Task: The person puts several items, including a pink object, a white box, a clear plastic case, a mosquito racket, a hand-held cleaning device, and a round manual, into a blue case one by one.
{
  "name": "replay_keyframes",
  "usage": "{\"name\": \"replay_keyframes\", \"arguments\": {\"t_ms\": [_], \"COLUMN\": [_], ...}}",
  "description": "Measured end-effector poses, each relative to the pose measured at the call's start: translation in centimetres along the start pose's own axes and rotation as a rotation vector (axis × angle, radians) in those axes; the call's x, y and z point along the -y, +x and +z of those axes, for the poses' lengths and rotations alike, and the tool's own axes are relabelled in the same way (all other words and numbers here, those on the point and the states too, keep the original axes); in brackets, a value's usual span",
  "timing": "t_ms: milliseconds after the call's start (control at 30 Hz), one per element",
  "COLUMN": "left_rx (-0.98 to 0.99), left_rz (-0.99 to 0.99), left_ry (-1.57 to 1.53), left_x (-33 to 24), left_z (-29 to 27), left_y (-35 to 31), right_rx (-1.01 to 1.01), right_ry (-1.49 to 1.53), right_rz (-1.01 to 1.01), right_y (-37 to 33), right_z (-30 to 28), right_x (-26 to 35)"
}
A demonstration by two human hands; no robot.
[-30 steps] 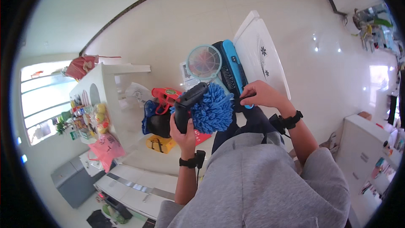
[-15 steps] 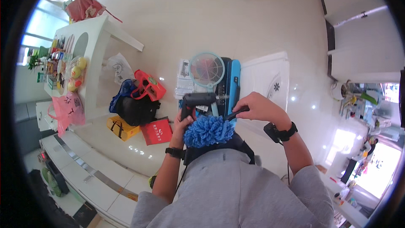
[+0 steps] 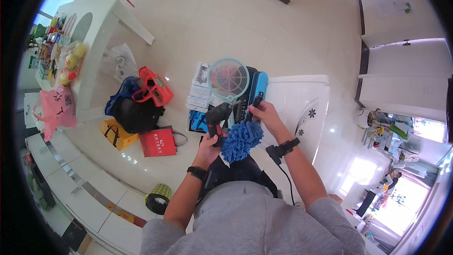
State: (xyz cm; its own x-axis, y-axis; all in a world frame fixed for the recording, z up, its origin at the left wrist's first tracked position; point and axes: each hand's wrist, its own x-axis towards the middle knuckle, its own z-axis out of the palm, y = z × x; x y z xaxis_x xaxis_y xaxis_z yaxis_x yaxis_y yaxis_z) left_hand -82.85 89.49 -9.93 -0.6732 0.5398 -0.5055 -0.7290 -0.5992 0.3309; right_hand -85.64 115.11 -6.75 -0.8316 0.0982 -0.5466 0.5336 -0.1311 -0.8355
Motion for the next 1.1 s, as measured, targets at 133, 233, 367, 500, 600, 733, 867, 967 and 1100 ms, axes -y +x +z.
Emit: {"name": "replay_keyframes", "arguments": {"t_ms": [133, 233, 367, 500, 600, 733, 867, 967, 1100], "left_rx": [0.125, 0.104, 0.005, -0.107, -0.124, -0.183, -0.187, -0.229, -0.268], "left_rz": [-0.001, -0.035, -0.054, -0.029, -0.004, 0.017, 0.032, 0.018, -0.028], "left_ry": [-0.063, -0.064, 0.057, -0.021, -0.031, 0.033, 0.063, 0.095, 0.118], "left_x": [2.2, 4.4, 7.7, 10.2, 11.1, 10.7, 10.8, 11.0, 10.6], "left_z": [-2.8, -4.4, -9.4, -12.9, -13.9, -14.9, -14.8, -15.2, -14.7], "left_y": [3.8, 8.0, 12.5, 14.9, 16.4, 16.2, 17.2, 17.4, 16.9], "right_rx": [-0.109, -0.216, -0.323, -0.203, -0.238, -0.258, -0.283, -0.445, -0.46], "right_ry": [-0.125, -0.214, -0.412, -0.448, -0.371, -0.322, -0.291, -0.455, -0.539], "right_rz": [-0.007, -0.171, -0.128, -0.147, -0.127, -0.079, -0.113, -0.134, -0.195], "right_y": [6.0, 11.3, 16.5, 18.9, 20.1, 20.3, 21.3, 20.9, 17.7], "right_z": [0.4, -1.5, -2.4, -0.3, -1.1, -0.4, -2.0, -1.3, -0.1], "right_x": [-6.1, -11.1, -14.8, -17.5, -20.2, -21.2, -22.5, -22.7, -22.1]}}
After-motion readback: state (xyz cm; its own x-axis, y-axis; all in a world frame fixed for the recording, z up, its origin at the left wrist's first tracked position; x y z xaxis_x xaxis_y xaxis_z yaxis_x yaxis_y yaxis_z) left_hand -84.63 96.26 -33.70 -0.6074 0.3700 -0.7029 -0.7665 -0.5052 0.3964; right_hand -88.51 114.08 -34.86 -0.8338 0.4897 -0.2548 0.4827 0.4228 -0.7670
